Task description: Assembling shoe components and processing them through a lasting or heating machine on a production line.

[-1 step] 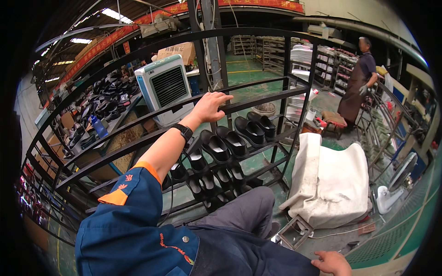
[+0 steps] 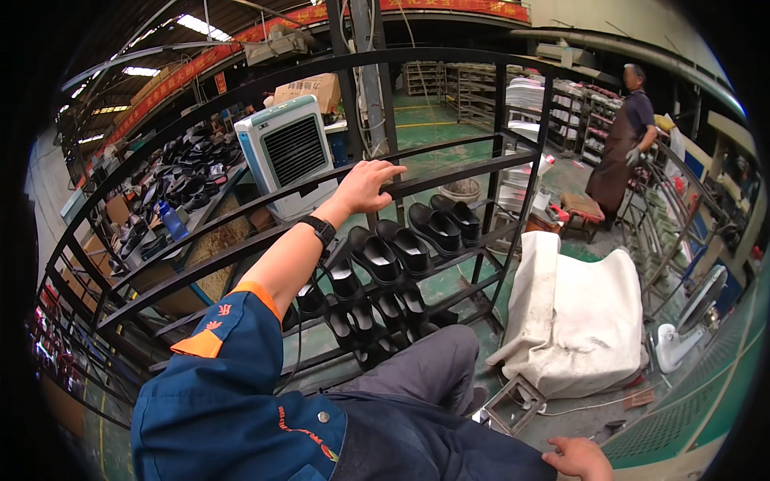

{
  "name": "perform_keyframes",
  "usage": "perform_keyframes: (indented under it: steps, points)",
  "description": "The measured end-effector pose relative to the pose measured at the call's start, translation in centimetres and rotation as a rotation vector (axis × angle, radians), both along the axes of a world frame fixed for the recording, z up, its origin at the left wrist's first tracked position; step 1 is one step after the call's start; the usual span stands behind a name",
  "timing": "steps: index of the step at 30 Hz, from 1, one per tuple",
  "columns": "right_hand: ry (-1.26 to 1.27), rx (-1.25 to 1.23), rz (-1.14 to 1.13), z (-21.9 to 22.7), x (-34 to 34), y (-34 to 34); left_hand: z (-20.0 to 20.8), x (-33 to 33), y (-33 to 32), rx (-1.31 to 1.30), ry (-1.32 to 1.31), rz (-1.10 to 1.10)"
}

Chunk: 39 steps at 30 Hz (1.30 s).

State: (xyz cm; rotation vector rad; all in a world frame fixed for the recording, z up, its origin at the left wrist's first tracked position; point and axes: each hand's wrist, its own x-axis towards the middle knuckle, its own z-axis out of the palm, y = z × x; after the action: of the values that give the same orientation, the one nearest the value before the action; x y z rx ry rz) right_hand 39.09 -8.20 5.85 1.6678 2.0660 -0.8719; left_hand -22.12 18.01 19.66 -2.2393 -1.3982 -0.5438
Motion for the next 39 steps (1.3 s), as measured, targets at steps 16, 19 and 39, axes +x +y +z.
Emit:
perform_keyframes:
  steps: [16, 19, 39]
  points:
    - [0.000, 0.036, 0.026, -1.5, 1.0, 0.2, -0.2, 0.0, 0.0, 0.025, -0.024, -0.016]
    - [0.004, 0.034, 0.025, -1.4, 1.0, 0.2, -0.3, -0.2, 0.2, 0.030, -0.017, -0.016]
    - [0.012, 0.031, 0.033, -1.6, 1.2, 0.2, -0.2, 0.0, 0.0, 0.059, -0.013, -0.050]
